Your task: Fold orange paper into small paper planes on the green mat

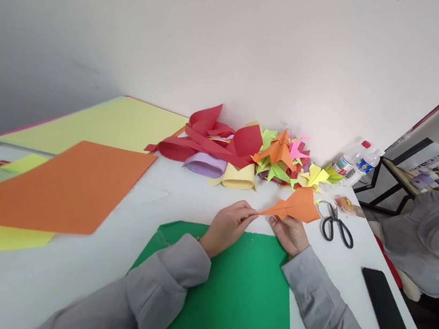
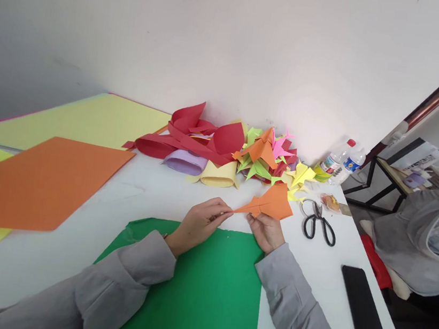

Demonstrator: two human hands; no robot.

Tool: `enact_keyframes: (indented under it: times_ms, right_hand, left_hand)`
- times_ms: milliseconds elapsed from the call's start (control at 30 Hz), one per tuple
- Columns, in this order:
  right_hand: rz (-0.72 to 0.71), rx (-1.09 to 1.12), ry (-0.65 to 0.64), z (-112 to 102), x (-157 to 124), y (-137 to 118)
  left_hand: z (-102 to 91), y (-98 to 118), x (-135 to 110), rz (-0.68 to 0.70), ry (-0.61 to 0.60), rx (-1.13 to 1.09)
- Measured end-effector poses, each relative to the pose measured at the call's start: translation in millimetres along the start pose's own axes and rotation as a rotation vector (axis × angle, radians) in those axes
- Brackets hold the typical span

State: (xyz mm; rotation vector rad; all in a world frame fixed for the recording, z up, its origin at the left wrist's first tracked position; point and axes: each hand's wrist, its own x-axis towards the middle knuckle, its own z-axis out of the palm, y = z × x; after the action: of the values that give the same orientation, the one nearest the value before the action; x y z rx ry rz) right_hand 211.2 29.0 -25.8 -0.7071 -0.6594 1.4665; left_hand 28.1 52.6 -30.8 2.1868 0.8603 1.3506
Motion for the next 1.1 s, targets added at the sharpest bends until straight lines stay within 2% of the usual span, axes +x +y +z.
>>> enact_keyframes:
  times_ms: [200, 600, 900, 1100]
  right_hand:
    - [-0.02, -0.036, -0.005, 4, -2, -1]
    - [0.032, 0.042, 0.001, 3, -2, -1]
    - [0.029, -0.006, -0.01, 2, -3, -1]
    - [0.036, 0.005, -0.017, 4, -3, -1]
  left_hand:
    - [0.1, 5, -3, 0.026, -0.02, 0.122]
    - [-0.5, 8, -5, 0.06, -0.045, 0.249]
    - [-2.0, 12, -5, 0.129, -0.073, 0.388]
    - [-1.3, 11, -5, 0.131, -0.081, 0.389]
